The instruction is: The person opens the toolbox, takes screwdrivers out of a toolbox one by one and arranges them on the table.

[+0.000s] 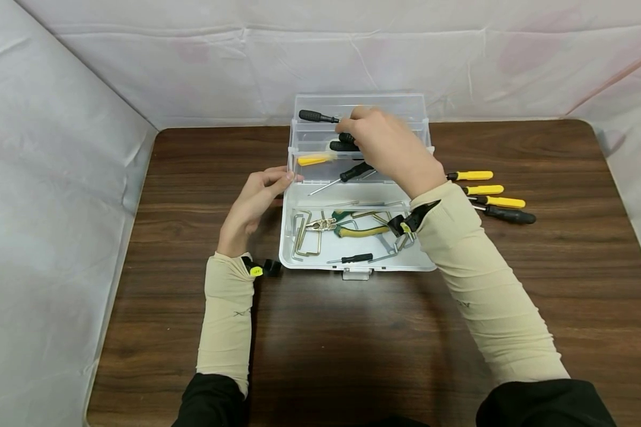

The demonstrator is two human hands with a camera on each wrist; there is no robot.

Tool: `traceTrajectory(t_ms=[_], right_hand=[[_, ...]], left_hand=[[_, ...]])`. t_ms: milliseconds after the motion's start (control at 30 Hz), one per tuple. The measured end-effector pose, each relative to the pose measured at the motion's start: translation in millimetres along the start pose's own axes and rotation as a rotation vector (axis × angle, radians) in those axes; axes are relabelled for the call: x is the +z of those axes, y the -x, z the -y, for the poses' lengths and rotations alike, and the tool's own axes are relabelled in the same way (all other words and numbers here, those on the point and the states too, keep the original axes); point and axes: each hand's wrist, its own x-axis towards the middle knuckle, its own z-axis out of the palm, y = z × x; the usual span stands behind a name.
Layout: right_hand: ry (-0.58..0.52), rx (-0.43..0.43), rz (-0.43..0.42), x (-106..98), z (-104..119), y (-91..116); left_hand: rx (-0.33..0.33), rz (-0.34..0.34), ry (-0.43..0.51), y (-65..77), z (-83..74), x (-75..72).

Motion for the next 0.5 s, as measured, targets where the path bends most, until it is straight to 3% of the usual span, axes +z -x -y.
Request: traceTrajectory(t_ms=[500], right_hand=[[-0.001,0.002,0.041,-0.7,0.7,-0.8]], left_hand=[[-0.001,-0.002,0.003,0.1,-1.8,1.0]])
